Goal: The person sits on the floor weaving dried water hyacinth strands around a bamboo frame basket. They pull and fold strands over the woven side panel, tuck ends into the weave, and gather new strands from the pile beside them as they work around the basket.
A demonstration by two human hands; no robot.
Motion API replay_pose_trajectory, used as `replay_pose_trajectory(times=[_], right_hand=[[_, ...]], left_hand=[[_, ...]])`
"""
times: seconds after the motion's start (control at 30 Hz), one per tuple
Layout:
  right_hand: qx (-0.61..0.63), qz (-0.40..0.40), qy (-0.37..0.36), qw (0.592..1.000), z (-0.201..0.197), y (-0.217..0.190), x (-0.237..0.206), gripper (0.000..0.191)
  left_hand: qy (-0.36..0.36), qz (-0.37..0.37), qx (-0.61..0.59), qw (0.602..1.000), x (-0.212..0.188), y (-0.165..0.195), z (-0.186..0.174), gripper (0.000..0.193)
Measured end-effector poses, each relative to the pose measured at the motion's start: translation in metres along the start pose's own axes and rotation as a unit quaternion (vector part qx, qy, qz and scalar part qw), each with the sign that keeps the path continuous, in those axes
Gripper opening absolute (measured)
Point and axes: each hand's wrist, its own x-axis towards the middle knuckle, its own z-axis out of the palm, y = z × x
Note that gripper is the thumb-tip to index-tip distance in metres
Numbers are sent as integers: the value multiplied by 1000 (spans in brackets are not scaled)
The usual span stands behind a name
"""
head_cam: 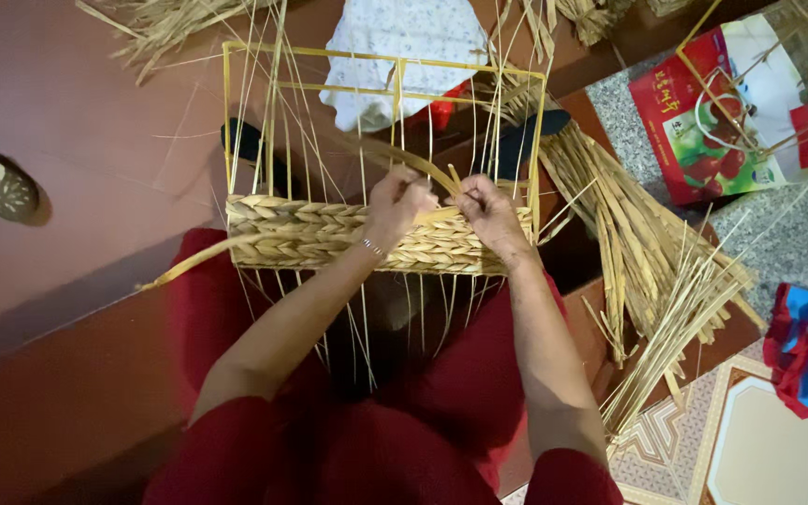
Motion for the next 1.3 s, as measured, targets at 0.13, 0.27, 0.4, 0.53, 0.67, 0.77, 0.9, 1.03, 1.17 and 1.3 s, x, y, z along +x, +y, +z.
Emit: replay_pose_trajectory(times=[0.13, 0.27, 0.4, 0.53, 0.67, 0.77, 0.9, 1.03, 1.17, 1.3], right_hand=[[-97, -8, 50, 994, 11, -1, 0, 9], [-244, -102, 76, 961, 22, -7, -1, 13], [-356, -53, 12, 933, 21, -11, -1, 25], [-261, -50, 7, 964, 16, -14, -2, 26], [-235, 41, 33, 970, 19, -15, -1, 10], [-179, 52, 69, 980, 22, -10, 2, 7], [-90, 27, 81, 992, 21, 5, 3, 7], [-51, -30, 102, 993, 21, 14, 1, 5], [-150, -11, 152, 977, 26, 15, 3, 6], [-246, -1, 157, 956, 27, 16, 6, 13]], left_hand=[[-27, 70, -39, 996, -36, -13, -9, 18], [-80, 96, 11, 992, -62, -7, -16, 20], [-69, 272, 199, 939, -51, 14, -32, 41], [-7, 387, 568, 726, -25, 25, -38, 46], [-57, 399, 637, 657, -19, 21, -39, 33], [-72, 392, 624, 673, -19, 17, -40, 36], [-89, 375, 629, 675, -10, 8, -35, 21], [-101, 379, 715, 578, -11, -9, -22, 11], [-113, 314, 701, 630, -18, -12, -19, 9], [-202, 57, 658, 723, -1, 13, -27, 16]])
